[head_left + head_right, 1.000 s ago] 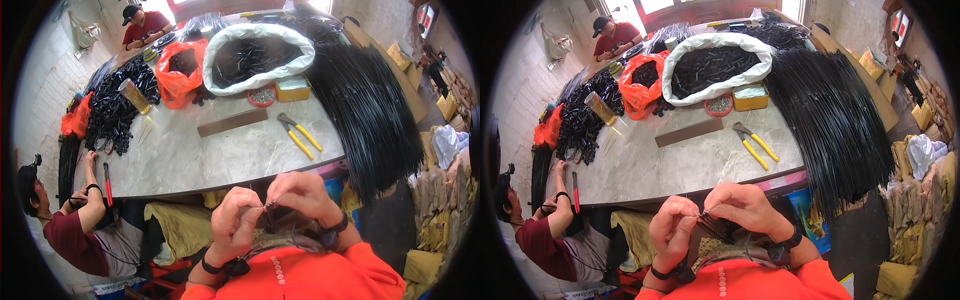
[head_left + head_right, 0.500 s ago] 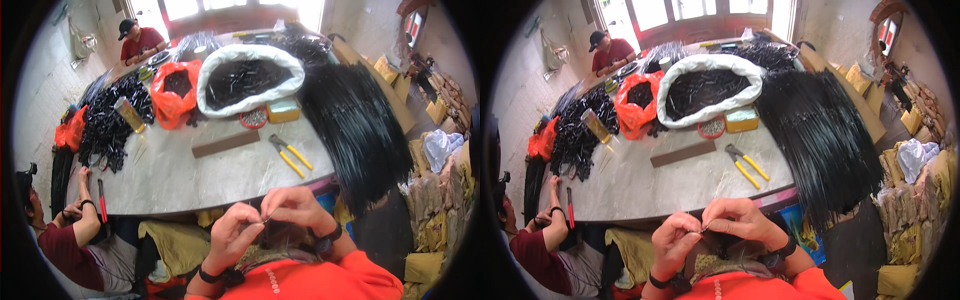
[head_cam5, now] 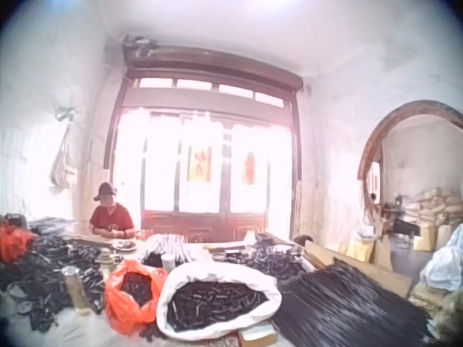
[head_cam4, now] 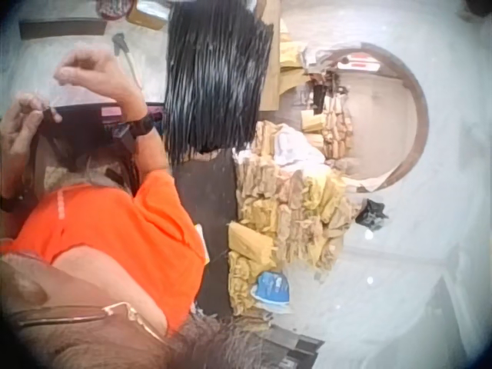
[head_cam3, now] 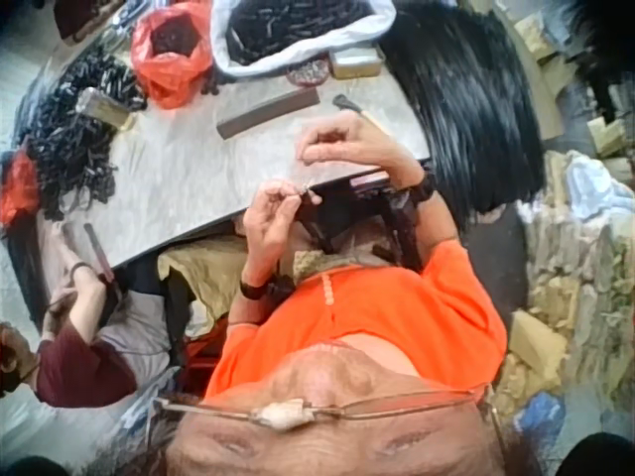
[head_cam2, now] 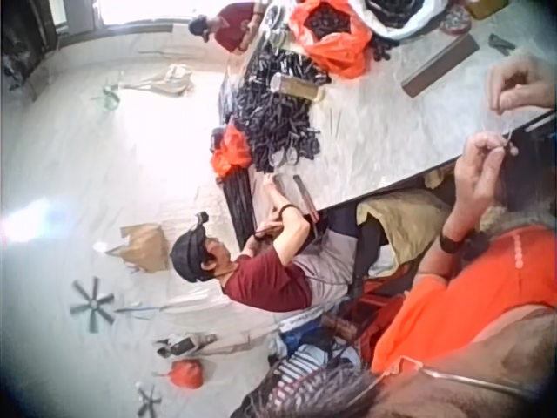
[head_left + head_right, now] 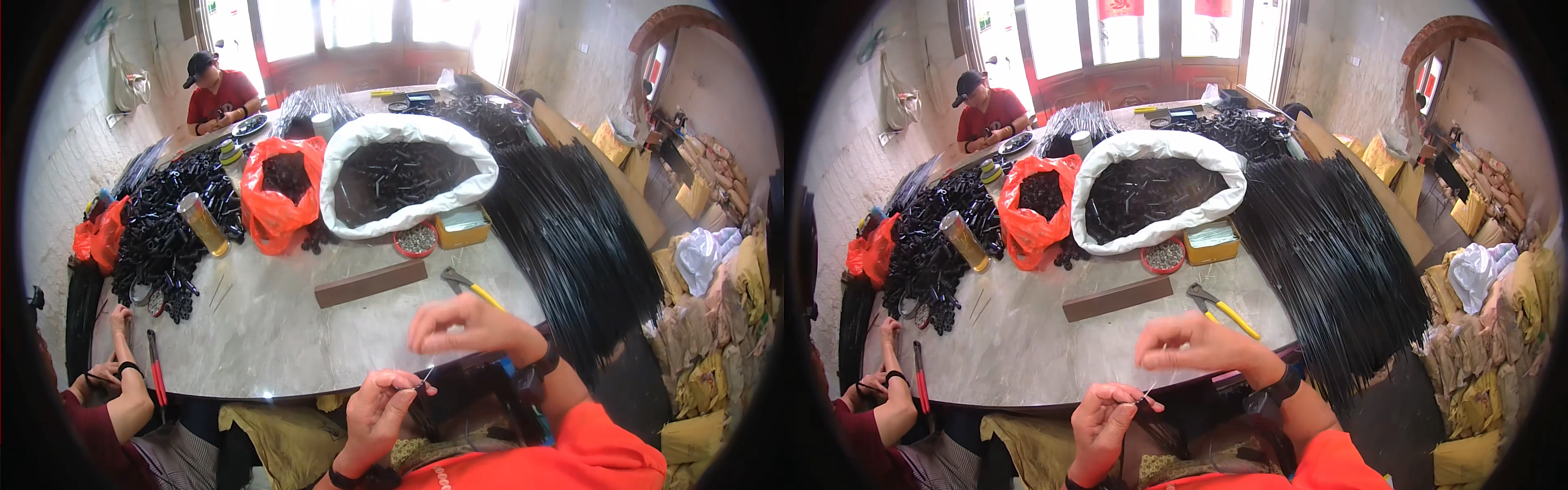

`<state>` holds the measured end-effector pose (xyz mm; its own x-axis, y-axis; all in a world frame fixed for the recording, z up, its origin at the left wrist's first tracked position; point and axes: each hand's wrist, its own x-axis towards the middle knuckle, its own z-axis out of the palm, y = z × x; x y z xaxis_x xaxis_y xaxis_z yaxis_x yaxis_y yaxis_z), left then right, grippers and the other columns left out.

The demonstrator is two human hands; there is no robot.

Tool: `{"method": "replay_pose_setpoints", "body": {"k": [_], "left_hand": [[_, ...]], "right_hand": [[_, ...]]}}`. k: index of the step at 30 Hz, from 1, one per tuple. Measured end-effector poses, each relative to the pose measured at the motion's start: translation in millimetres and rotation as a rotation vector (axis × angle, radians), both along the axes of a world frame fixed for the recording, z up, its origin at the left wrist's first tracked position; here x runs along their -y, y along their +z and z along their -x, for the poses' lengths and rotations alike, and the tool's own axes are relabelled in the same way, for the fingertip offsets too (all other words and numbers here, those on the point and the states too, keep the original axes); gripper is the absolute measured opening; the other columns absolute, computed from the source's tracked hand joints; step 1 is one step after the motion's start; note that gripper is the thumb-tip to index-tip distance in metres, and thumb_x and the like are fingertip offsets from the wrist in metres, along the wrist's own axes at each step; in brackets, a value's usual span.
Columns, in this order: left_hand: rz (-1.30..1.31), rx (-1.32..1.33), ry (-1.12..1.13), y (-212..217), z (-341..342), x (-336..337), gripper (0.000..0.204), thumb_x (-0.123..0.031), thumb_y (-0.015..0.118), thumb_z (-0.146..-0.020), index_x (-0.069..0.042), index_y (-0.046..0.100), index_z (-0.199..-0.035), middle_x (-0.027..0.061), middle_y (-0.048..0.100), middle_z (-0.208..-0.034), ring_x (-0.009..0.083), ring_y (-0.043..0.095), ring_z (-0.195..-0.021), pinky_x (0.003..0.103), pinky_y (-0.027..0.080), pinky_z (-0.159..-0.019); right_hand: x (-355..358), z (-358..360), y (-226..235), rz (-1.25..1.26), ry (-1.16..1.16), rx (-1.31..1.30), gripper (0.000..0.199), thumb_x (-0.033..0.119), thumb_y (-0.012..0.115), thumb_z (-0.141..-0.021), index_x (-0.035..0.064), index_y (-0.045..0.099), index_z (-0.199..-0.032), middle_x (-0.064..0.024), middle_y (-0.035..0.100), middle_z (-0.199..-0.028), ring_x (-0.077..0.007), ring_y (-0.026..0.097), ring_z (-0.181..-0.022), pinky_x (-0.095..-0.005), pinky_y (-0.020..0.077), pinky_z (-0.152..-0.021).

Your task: Assembling components for umbrellas at a workstation.

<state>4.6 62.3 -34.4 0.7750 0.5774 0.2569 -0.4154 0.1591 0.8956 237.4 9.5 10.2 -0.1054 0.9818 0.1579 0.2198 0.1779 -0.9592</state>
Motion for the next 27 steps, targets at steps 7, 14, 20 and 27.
{"method": "replay_pose_setpoints", "body": {"k": [7, 14, 20, 27], "left_hand": [[0.050, 0.020, 0.005, -9, 1, -18, 0.014, 0.009, 0.052, -0.097, 0.005, 0.054, -0.110, 0.0182, 0.063, -0.108, 0.0265, 0.069, -0.099, 0.036, 0.055, -0.091], [0.070, 0.026, 0.019, -12, 3, -25, 0.012, 0.009, 0.056, -0.095, 0.006, 0.058, -0.107, 0.0165, 0.067, -0.103, 0.0236, 0.069, -0.098, 0.033, 0.056, -0.090], [0.020, -0.017, -0.003, -14, 5, -29, 0.012, 0.008, 0.059, -0.094, 0.004, 0.059, -0.106, 0.0178, 0.068, -0.104, 0.0267, 0.069, -0.099, 0.038, 0.056, -0.091], [0.029, 0.002, -0.057, -15, 7, -33, 0.014, 0.004, 0.062, -0.095, 0.004, 0.061, -0.108, 0.0147, 0.069, -0.106, 0.0206, 0.068, -0.102, 0.031, 0.054, -0.090]], "right_hand": [[-58, -59, 1, -0.019, -0.589, 0.167, 0.015, 0.011, 0.067, -0.091, -0.0032, 0.068, -0.090, -0.0040, 0.067, -0.076, -0.0090, 0.064, -0.069, -0.0271, 0.0502, -0.062], [-99, -89, -4, -0.049, -0.696, 0.520, 0.016, 0.013, 0.066, -0.088, -0.0027, 0.069, -0.088, -0.0135, 0.069, -0.074, -0.0197, 0.068, -0.065, -0.0336, 0.0513, -0.061], [-140, -92, -11, -0.069, -0.617, 0.701, 0.016, 0.017, 0.067, -0.084, 0.0014, 0.070, -0.088, -0.0155, 0.070, -0.079, -0.0326, 0.068, -0.077, -0.0414, 0.0518, -0.073], [-188, -90, -25, -0.081, -0.519, 0.877, 0.012, 0.015, 0.066, -0.083, 0.0040, 0.070, -0.086, -0.0142, 0.070, -0.084, -0.0340, 0.068, -0.085, -0.0437, 0.0520, -0.077]]}}
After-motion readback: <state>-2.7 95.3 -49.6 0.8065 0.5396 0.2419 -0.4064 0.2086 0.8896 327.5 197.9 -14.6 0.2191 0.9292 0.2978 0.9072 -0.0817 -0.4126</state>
